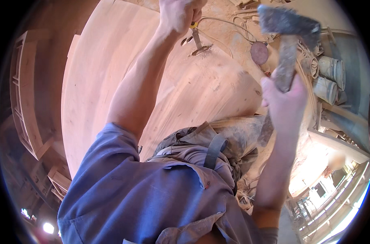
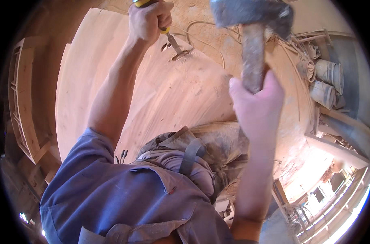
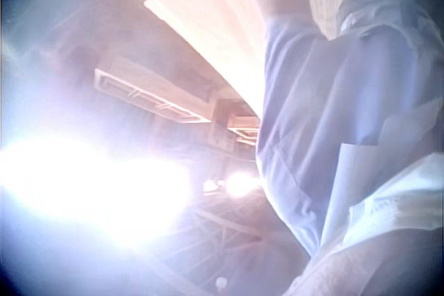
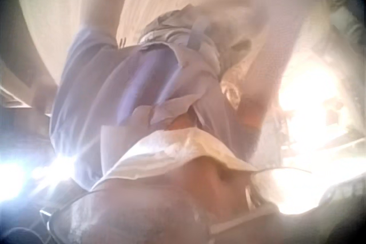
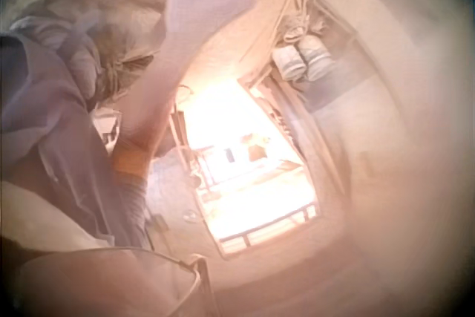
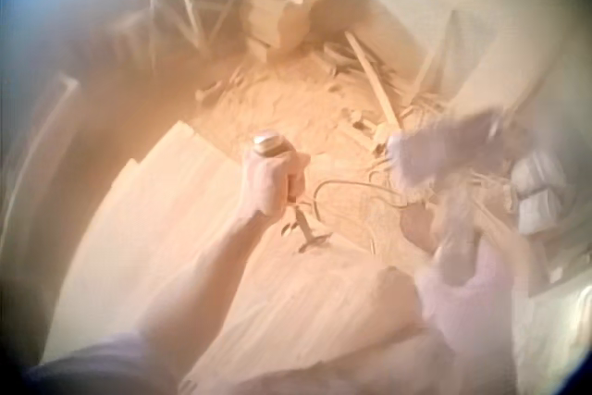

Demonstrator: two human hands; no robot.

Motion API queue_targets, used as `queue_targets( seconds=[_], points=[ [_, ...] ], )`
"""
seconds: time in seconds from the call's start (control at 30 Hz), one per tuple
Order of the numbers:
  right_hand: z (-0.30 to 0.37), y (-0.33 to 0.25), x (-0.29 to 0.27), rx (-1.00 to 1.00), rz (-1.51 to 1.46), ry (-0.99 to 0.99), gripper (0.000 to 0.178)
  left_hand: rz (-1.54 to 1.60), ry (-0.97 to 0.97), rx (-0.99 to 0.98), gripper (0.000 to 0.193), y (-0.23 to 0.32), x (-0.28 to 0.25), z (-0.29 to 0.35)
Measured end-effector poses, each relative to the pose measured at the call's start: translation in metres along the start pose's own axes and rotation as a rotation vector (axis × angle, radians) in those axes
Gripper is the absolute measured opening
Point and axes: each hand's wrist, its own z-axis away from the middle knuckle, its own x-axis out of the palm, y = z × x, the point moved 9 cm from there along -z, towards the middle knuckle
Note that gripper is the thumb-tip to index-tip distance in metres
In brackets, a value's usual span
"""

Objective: The person uses a chisel and mallet to carve a large wooden board, repeatedly striking the chisel to remove wood chips. They then use a hand saw to cut a small piece of wood from the board.

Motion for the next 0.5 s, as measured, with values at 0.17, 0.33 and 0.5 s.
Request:
queue_targets(
  seconds=[0.17,0.33,0.5],
  points=[
    [-0.031,-0.107,-0.031,-0.347,0.193,0.173,0.02,-0.043,0.099,-0.042,0.023,-0.018,-0.005,-0.006],
    [-0.042,-0.208,-0.007,-0.737,0.674,0.271,0.022,0.212,0.056,-0.159,0.026,-0.03,-0.008,-0.023],
    [-0.071,-0.192,0.1,-0.813,1.257,0.109,0.026,0.147,0.085,-0.088,0.027,-0.025,-0.022,-0.011]
  ],
)
